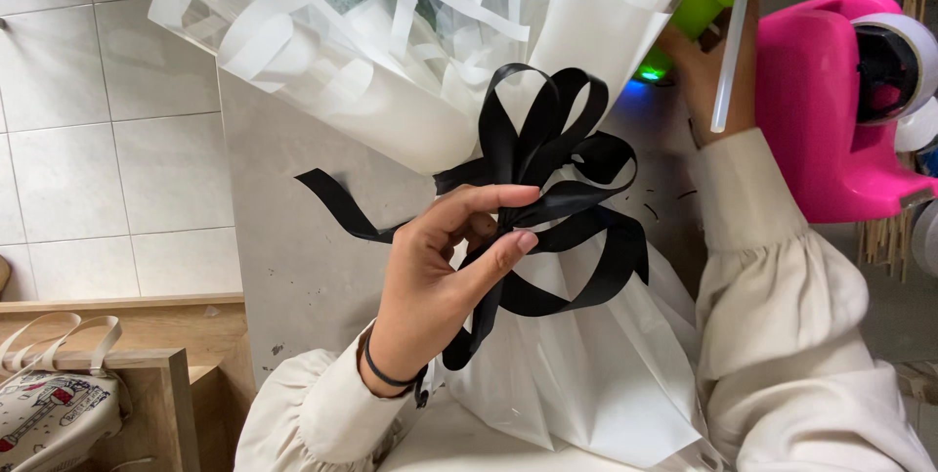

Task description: The person wraps a black ribbon around a bouquet of blue and white flowers, cuts the ribbon with shears, and applies glue using a glue gun to secure the ribbon and a pre-made bow.

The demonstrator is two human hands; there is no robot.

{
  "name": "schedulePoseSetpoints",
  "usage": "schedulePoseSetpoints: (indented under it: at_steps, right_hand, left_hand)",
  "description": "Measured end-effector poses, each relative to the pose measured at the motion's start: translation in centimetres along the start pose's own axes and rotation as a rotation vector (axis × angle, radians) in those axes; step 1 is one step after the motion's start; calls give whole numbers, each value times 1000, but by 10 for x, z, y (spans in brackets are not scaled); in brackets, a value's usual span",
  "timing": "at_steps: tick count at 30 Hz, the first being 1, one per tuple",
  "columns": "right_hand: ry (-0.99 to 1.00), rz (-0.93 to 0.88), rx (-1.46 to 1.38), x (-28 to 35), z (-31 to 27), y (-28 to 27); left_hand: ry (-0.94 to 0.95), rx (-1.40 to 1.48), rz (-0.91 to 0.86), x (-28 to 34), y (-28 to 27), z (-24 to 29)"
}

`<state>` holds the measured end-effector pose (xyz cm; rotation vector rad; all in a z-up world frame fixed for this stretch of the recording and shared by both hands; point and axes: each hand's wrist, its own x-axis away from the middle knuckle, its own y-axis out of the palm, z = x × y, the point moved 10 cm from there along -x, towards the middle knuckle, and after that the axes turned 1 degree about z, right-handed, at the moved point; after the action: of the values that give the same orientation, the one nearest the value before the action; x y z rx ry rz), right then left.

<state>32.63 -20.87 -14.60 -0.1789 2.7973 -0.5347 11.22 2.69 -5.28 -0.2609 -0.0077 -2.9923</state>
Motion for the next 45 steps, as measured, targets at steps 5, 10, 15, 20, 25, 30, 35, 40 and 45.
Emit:
schedulePoseSetpoints:
  at_steps: [5,10,15,20,25,30,35,40,45]
  right_hand:
    - [275,141,17,-11,75,-25]
    - [612,192,-568,54,-4,-63]
    - [438,-234,-268,139,-88,-104]
    - [643,-393,-206,198,-119,-89]
    - [22,-505,489,160,-207,-32]
    - [19,-530,509,165,-213,-27]
    - [-13,-507,609,159,-205,-33]
    - [-289,-581,593,158,-220,-25]
    - [-123,-580,665,159,-206,-32]
  left_hand:
    - [74,-12,-26,0,3,10]
    - [96,-54,-101,-5,9,17]
    - [153,-164,-149,-5,14,25]
    - [271,-357,-129,3,21,28]
    - [332,-422,-148,8,28,35]
    - [327,-460,-142,11,31,30]
    - [330,-483,-146,11,33,29]
    - [312,-467,-159,11,34,28]
    - [317,-467,-167,11,34,29]
